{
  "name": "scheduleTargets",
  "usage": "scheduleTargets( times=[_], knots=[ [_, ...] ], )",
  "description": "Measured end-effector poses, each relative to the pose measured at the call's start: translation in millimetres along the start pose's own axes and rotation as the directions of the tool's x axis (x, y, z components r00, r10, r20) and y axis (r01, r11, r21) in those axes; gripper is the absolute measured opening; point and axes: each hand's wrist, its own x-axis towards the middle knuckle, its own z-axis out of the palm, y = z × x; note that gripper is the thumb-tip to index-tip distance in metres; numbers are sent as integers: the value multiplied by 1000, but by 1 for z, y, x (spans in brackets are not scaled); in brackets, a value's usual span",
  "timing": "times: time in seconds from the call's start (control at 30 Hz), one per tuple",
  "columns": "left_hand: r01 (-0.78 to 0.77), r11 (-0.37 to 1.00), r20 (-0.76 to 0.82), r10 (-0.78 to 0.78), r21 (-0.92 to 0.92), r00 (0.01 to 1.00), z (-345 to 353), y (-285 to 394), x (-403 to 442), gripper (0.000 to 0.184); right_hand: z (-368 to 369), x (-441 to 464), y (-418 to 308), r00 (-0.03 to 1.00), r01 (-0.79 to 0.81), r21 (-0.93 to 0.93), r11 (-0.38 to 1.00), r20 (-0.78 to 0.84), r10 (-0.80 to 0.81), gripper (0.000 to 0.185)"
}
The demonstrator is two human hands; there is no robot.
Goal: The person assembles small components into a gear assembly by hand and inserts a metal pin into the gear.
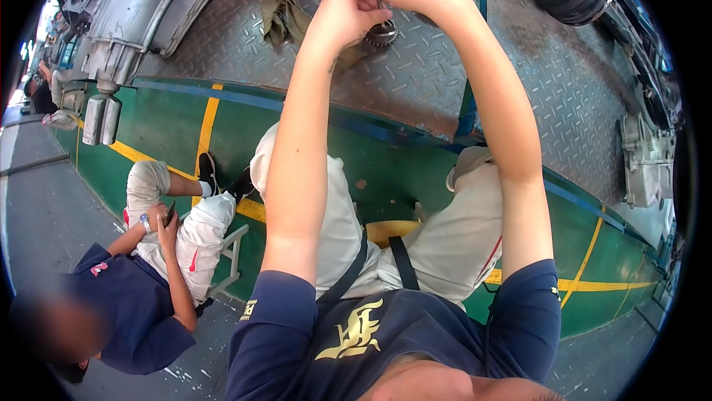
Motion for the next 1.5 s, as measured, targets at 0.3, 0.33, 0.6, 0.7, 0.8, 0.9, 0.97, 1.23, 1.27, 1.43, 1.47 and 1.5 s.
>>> scheduleTargets(
  times=[0.3, 0.33, 0.6, 0.7, 0.8, 0.9, 0.97, 1.23, 1.27, 1.43, 1.47, 1.5],
  knots=[
    [-64, 996, -54, 61, -57, 997, 7, -11, 3, 26, -20, -14, -36, 999, 11, -76, 997, 54, -7, 13],
    [-54, 998, -58, 53, -13, 997, 6, -8, 2, 27, -21, -16, -39, 998, 12, -90, 996, 57, -7, 13],
    [-179, 980, -203, 192, 82, 960, 9, -8, 2, 30, -17, -25, -46, 996, 34, -63, 997, -83, -39, 13],
    [-182, 974, -205, 208, 137, 957, 6, 1, -3, 28, -19, -25, -48, 995, -13, -30, 999, -100, 10, 13],
    [-169, 972, -194, 199, 163, 961, 4, 7, -5, 27, -21, -25, -46, 995, -40, 0, 999, -95, 40, 14],
    [-116, 979, -158, 143, 169, 977, 2, 9, -5, 26, -28, -27, -48, 994, -95, 17, 995, -60, 95, 15],
    [-69, 984, -121, 90, 167, 989, 1, 11, -7, 26, -29, -26, -45, 994, -106, 7, 994, -29, 106, 17],
    [38, 999, 96, -39, 14, 995, -17, 26, -12, 22, -34, -24, -25, 985, -158, 138, 978, 84, 148, 9],
    [8, 999, 119, -12, 40, 993, -15, 21, -10, 22, -38, -23, -21, 973, -204, 180, 962, 148, 179, 10],
    [15, 991, 71, -24, 136, 997, -8, 29, -7, 21, -30, -16, 6, 913, -359, 303, 883, 312, 264, 10],
    [36, 990, 68, -45, 140, 997, -8, 32, -6, 21, -29, -16, 7, 905, -375, 274, 886, 315, 285, 10],
    [58, 988, 64, -68, 145, 996, -6, 36, -5, 21, -28, -17, 8, 897, -390, 246, 887, 318, 306, 9]
  ],
)
